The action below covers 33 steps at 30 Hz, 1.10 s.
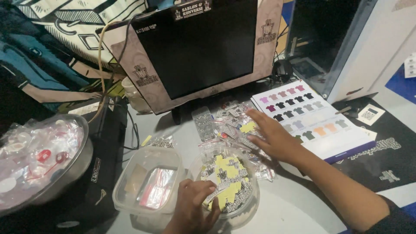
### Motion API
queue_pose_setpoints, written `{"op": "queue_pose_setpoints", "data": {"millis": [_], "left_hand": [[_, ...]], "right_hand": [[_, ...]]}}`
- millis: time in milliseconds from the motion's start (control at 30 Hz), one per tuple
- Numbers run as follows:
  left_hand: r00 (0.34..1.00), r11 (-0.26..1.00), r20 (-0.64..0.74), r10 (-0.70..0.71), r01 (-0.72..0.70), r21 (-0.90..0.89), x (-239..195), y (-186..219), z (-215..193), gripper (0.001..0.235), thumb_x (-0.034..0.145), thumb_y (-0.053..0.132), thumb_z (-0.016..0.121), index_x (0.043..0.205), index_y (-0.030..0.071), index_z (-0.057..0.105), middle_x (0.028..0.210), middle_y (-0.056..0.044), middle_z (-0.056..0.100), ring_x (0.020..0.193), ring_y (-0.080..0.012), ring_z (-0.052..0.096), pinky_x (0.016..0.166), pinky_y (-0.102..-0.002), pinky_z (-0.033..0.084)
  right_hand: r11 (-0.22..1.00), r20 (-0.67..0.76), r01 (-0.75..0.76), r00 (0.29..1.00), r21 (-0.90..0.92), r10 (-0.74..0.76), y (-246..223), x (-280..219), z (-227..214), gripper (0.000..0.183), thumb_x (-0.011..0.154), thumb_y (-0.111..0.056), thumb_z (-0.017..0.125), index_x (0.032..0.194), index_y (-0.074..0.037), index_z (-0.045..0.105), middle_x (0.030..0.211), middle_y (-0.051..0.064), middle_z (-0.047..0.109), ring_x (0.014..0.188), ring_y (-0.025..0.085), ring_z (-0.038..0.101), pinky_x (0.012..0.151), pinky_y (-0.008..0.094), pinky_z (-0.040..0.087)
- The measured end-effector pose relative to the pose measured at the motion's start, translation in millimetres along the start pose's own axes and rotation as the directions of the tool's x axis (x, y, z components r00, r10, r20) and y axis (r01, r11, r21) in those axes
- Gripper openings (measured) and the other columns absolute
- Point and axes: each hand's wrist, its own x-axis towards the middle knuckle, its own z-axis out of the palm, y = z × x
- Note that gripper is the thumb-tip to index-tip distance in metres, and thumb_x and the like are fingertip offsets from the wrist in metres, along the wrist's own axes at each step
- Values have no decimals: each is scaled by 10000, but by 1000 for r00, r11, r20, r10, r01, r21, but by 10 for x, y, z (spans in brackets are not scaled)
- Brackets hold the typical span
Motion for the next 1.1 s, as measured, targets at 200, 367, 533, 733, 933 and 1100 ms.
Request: {"op": "queue_pose_setpoints", "data": {"millis": [200,367,533,733,933,1100], "left_hand": [[967,991,-218,134,-128,41,162,134,-175,343,898,119,596,1172,150,390,947,-51,636,809,-153,629,778,-365,430],[966,951,-195,167,-106,289,339,64,-713,286,848,80,629,1092,118,484,989,-63,645,860,-166,603,798,-361,439],[936,851,-10,-352,325,412,585,-81,-1218,149,973,140,541,1083,91,629,1023,-76,674,964,-247,609,885,-413,428],[369,658,554,-746,537,529,928,-321,-1299,319,957,144,599,1260,50,640,1155,-212,734,1141,-428,664,998,-541,504],[85,621,681,-728,503,601,556,-789,-839,645,850,204,780,1427,19,562,1328,-267,636,1168,-451,648,973,-629,502],[164,661,657,-736,384,645,445,-901,-781,230,867,118,729,1094,134,768,1105,-131,746,1042,-346,709,908,-460,525]], "right_hand": [[981,491,71,871,-179,26,-143,-56,97,607,1033,-365,412,1606,-294,223,1693,19,165,1564,204,137,1265,459,3],[986,439,110,898,-125,-45,-58,-60,69,562,1015,-333,453,1561,-270,333,1643,-4,316,1521,183,263,1252,487,61],[975,320,188,937,-115,-142,-66,-83,64,568,1016,-422,402,1550,-231,364,1618,39,359,1496,223,297,1231,559,46],[977,184,203,964,-58,-189,-58,-104,146,476,1032,-442,417,1433,-218,542,1520,60,532,1519,278,306,1268,557,35],[969,20,244,970,-27,-244,49,-86,233,389,1009,-442,497,1321,-236,606,1491,17,565,1490,228,374,1280,507,105],[970,-25,243,970,-24,-244,64,-119,234,348,993,-374,547,1293,-225,638,1449,34,603,1448,234,445,1275,501,162]]}}
